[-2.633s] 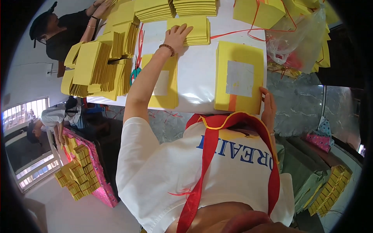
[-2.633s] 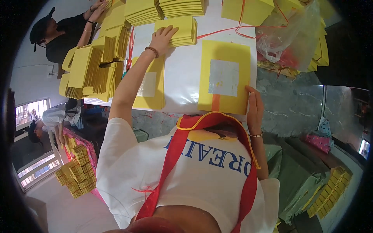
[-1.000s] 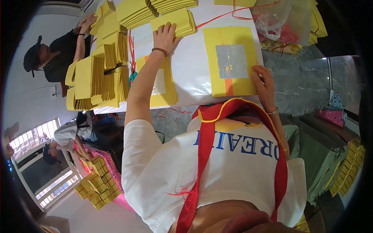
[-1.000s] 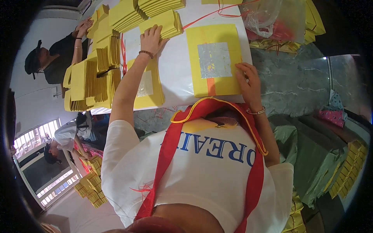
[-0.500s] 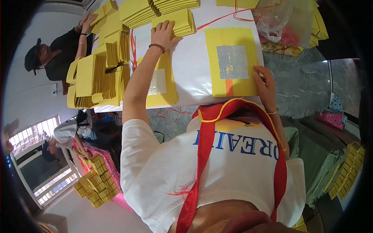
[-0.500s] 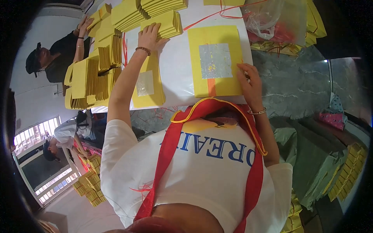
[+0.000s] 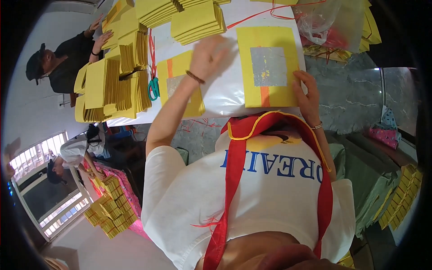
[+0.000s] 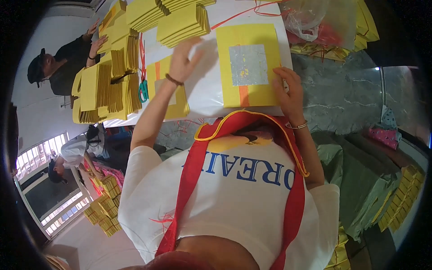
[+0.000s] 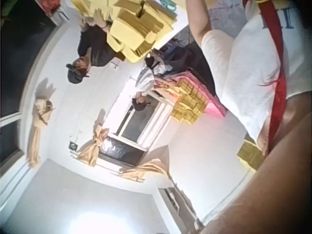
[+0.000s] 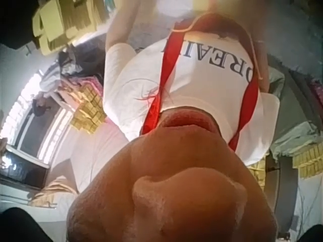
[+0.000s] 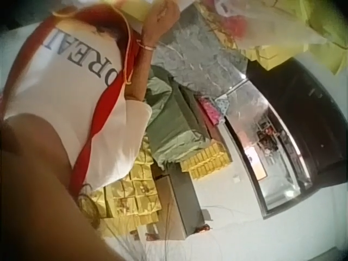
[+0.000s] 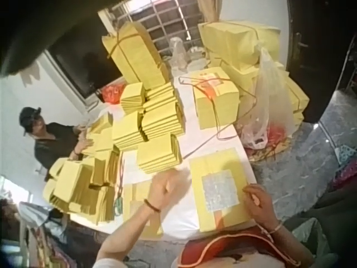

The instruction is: Folding yellow joss paper sheets with silver metallic squares at a workstation.

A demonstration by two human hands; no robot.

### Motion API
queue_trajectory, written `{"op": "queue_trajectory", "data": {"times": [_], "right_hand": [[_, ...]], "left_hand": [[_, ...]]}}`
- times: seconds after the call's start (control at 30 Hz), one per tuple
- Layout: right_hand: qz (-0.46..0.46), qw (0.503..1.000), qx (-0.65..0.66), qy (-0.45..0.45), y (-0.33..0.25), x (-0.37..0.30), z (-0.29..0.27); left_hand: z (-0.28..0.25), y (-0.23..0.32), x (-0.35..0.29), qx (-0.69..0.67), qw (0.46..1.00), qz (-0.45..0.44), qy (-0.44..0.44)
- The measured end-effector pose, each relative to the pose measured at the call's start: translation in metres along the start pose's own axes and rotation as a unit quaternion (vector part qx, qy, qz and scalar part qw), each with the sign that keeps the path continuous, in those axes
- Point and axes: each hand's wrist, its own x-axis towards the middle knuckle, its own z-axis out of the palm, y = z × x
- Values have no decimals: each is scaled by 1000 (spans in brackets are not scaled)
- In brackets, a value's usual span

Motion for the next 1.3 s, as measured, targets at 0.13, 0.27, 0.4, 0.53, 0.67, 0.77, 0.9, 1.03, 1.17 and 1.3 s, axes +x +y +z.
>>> {"op": "queue_trajectory", "data": {"times": [0.13, 0.27, 0.4, 0.53, 0.67, 0.77, 0.9, 1.03, 1.17, 1.3], "right_hand": [[-113, 991, -74, -3, -7, 8, 2], [-104, 992, -70, -30, 2, 14, 3], [-68, 997, -25, -34, 14, 10, 5], [-9, 995, 89, -39, 16, 6, 6], [36, 989, 127, -61, 19, 7, 5], [54, 987, 134, -66, 24, 7, 5], [65, 983, 153, -72, 30, 8, 8], [77, 978, 184, -67, 34, 7, 10], [91, 971, 209, -71, 33, 8, 9], [102, 970, 205, -77, 29, 9, 8]], "left_hand": [[18, 55, -25, -14, 994, 93, -47], [31, 66, -45, -3, 990, 117, -83], [34, 66, -50, 18, 996, 80, -42], [44, 69, -52, -358, 889, -280, 55], [48, 68, -58, -370, 878, -303, -27], [37, 73, -55, -253, 938, -236, -1], [19, 89, -54, -76, 995, -19, -57], [22, 102, -62, -5, 986, 75, -151], [25, 99, -65, 34, 982, 100, -157], [27, 98, -67, 73, 984, 100, -126]]}}
